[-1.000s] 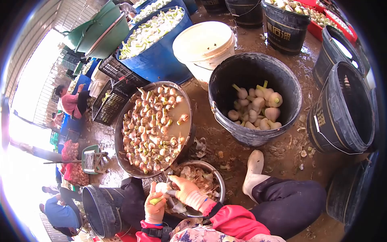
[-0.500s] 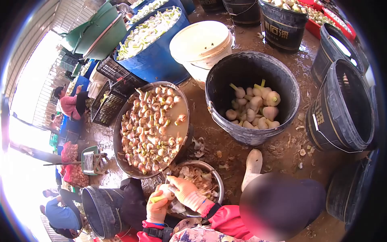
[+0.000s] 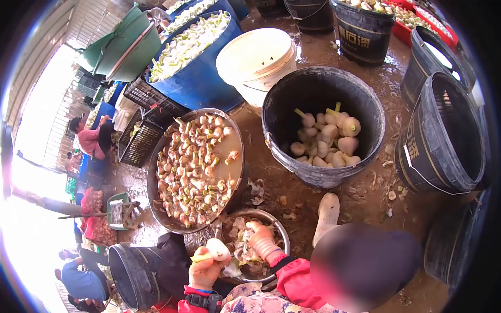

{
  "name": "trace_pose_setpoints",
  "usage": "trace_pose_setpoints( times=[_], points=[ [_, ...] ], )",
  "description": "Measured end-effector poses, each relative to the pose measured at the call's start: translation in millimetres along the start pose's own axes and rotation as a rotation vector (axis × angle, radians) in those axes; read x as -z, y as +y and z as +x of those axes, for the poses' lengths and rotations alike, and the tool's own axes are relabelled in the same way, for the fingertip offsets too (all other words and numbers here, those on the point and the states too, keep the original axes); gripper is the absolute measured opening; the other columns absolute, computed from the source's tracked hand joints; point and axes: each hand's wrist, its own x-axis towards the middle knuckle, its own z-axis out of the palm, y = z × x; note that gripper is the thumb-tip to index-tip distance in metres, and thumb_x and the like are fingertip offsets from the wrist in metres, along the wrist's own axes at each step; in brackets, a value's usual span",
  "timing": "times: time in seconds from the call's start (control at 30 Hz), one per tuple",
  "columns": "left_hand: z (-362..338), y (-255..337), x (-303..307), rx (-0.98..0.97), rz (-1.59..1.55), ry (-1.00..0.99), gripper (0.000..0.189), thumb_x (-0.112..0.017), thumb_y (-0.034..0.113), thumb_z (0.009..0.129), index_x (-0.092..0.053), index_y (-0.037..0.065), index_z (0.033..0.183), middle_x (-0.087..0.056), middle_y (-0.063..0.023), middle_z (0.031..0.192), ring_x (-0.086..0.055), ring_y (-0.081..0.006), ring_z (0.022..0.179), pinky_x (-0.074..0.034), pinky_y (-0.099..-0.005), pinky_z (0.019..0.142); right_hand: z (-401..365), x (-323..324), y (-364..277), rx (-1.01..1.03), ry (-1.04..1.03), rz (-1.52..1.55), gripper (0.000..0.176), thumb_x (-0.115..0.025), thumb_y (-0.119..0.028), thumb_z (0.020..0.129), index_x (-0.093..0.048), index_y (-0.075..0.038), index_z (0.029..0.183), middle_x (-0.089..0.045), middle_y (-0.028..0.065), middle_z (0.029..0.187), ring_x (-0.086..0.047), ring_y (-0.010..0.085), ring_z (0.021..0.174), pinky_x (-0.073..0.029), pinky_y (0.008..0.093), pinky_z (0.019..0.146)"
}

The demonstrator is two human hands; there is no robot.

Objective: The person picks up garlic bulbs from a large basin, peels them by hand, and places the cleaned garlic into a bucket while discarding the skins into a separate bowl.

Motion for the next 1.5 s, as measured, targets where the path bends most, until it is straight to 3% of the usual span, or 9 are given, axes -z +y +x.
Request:
trace_pose_setpoints(
  times=[0.27, 0.4, 0.7, 0.83, 0.9, 0.97, 1.07, 1.23, 1.5],
  points=[
    [29, -3, -17, 0.01, 0.218, 0.157, 0.042, -0.056, -0.008, 0.074, -0.058, 0.009, 0.111, -0.052, -0.0203, 0.124, -0.052, -0.0414, 0.112, -0.041, -0.0589, 0.096, -26, 8, -59, 0.518, -0.049, 0.141, 0.036, -0.058, 0.001, 0.083, -0.057, -0.005, 0.119, -0.064, 0.0093, 0.107, -0.06, 0.0173, 0.098, -0.046, 0.0271, 0.088],
    [24, -6, -25, -0.004, 0.134, -0.003, 0.043, -0.059, -0.005, 0.073, -0.058, 0.009, 0.112, -0.051, -0.0169, 0.127, -0.049, -0.0399, 0.116, -0.039, -0.0586, 0.098, 8, -8, -1, -0.103, 0.047, 0.434, 0.029, -0.06, -0.006, 0.08, -0.063, -0.009, 0.109, -0.067, 0.0164, 0.095, -0.065, 0.0283, 0.089, -0.05, 0.034, 0.078],
    [142, -6, -185, -0.073, 0.273, -0.407, 0.064, -0.066, 0.021, 0.082, -0.032, 0.014, 0.136, -0.045, -0.0144, 0.133, -0.043, -0.0315, 0.124, -0.032, -0.0522, 0.105, -3, -6, -19, -0.169, -0.114, 0.258, 0.021, -0.052, -0.006, 0.087, -0.065, -0.009, 0.104, -0.062, 0.003, 0.075, -0.059, 0.0154, 0.062, -0.049, 0.0289, 0.058],
    [171, -10, -231, 0.054, -0.112, -0.789, 0.084, -0.062, 0.025, 0.089, -0.005, 0.019, 0.15, -0.013, -0.011, 0.153, -0.021, -0.0278, 0.138, -0.024, -0.0483, 0.108, 6, -10, -14, 0.557, -0.006, 0.374, 0.02, -0.057, -0.016, 0.086, -0.065, -0.011, 0.104, -0.066, 0.0102, 0.082, -0.062, 0.0212, 0.071, -0.051, 0.0363, 0.07],
    [197, -1, -218, -0.058, 0.103, -0.476, 0.068, -0.062, 0.024, 0.089, -0.025, 0.012, 0.145, -0.035, -0.0131, 0.14, -0.042, -0.0251, 0.123, -0.041, -0.0409, 0.096, 36, -38, 76, 0.688, 0.03, -0.045, 0.026, -0.059, -0.021, 0.084, -0.063, -0.015, 0.109, -0.067, 0.0166, 0.087, -0.065, 0.0281, 0.081, -0.05, 0.0384, 0.077],
    [243, 8, -175, -0.134, 0.379, -0.078, 0.056, -0.061, 0.019, 0.089, -0.038, 0.006, 0.138, -0.056, -0.0094, 0.118, -0.058, -0.0202, 0.096, -0.051, -0.0328, 0.078, 15, -9, 9, -0.001, -0.097, -0.213, 0.03, -0.055, -0.013, 0.084, -0.062, -0.015, 0.113, -0.067, 0.0152, 0.1, -0.063, 0.0326, 0.094, -0.05, 0.0369, 0.08],
    [326, 14, -92, -0.12, 0.72, 0.333, 0.044, -0.056, 0.015, 0.088, -0.048, 0.004, 0.131, -0.066, -0.0068, 0.091, -0.061, -0.0177, 0.063, -0.05, -0.0312, 0.051, 23, -18, 23, -0.006, -0.115, 0.047, 0.03, -0.057, -0.005, 0.085, -0.061, -0.004, 0.114, -0.067, 0.0135, 0.108, -0.063, 0.0207, 0.101, -0.047, 0.0278, 0.089],
    [433, -2, -15, 0.07, 1.762, 0.219, 0.06, -0.056, 0.04, 0.083, -0.046, 0.004, 0.13, -0.064, -0.0167, 0.097, -0.064, -0.0202, 0.076, -0.052, -0.0314, 0.057, 31, -13, 9, -0.125, -0.133, 0.12, 0.035, -0.065, -0.013, 0.085, -0.059, -0.003, 0.118, -0.065, 0.0124, 0.113, -0.062, 0.0201, 0.105, -0.045, 0.0273, 0.091],
    [304, 41, -67, 0.286, 0.795, -0.126, 0.054, -0.065, 0.012, 0.078, -0.045, 0.005, 0.128, -0.058, -0.0134, 0.108, -0.062, -0.0252, 0.087, -0.054, -0.0322, 0.069, 35, -5, 5, -0.157, -0.135, 0.315, 0.033, -0.049, -0.001, 0.086, -0.06, -0.002, 0.117, -0.065, 0.0086, 0.108, -0.062, 0.0171, 0.095, -0.047, 0.0266, 0.082]
  ],
)
